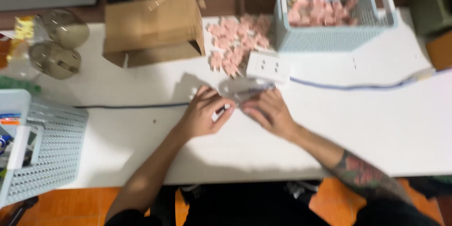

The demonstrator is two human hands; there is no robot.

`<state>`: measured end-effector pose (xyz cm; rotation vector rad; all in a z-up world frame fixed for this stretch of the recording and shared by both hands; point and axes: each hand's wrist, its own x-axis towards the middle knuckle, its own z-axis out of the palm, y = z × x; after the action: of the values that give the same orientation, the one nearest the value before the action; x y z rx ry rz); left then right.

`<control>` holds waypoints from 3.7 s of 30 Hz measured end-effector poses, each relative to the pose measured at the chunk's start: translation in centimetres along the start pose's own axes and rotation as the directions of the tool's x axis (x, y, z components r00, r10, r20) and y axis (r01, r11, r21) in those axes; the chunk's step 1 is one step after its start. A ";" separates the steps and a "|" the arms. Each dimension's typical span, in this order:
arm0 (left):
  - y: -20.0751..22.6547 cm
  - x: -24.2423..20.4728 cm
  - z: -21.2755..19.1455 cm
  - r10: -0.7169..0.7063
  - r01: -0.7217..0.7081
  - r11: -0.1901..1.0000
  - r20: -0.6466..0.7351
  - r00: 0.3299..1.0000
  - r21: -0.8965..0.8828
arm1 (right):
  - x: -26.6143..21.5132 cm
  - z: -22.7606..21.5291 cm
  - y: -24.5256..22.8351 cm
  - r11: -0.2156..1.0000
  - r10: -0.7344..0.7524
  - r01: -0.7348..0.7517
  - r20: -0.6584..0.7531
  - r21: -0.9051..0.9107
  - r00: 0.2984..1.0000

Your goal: The person sits at a white table and assembles pink electrical plugs. They use a screwdriver to tighten screws on the plug's internal components, handling the parts with both hands. A basket of similar plugs and a power strip are visible on the table.

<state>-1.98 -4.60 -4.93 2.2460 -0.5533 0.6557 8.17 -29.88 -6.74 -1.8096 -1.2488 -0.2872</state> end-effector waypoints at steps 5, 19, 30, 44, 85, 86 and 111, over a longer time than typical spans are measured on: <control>-0.5 -1.1 1.3 0.047 -0.047 0.999 -0.047 0.998 0.018 | -1.2 -0.6 0.8 0.999 -0.006 0.009 -0.063 0.045 0.998; -0.3 -1.3 2.3 0.093 -0.093 0.994 -0.012 0.996 0.061 | -0.5 -0.7 1.0 0.993 -0.073 0.075 -0.029 0.094 0.997; -1.3 -1.6 4.0 0.139 -0.142 0.962 0.028 0.990 0.235 | -1.1 -0.1 1.7 0.969 0.087 -0.077 -0.030 0.237 0.996; 0.2 1.8 4.1 0.241 -0.210 0.886 -0.024 0.970 0.413 | -1.1 -0.6 2.8 0.925 0.198 -0.186 -0.002 0.330 0.980; -0.2 0.0 2.9 -0.057 0.057 0.996 -0.003 0.998 -0.069 | -0.3 -2.0 0.2 0.989 0.073 -0.070 -0.021 0.133 0.997; -0.2 -0.1 3.0 -0.055 0.055 0.997 0.002 0.998 -0.061 | 0.1 -2.0 -0.4 0.997 0.017 -0.014 -0.036 0.080 0.999; -0.4 -0.3 3.6 -0.005 0.008 0.998 0.050 0.999 -0.055 | -0.7 -1.3 0.8 0.993 -0.119 0.119 -0.045 -0.016 0.992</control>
<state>-0.93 -6.95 -7.54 2.2167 -0.5811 0.5759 8.90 -31.44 -6.88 -1.7330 -1.3275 -0.4028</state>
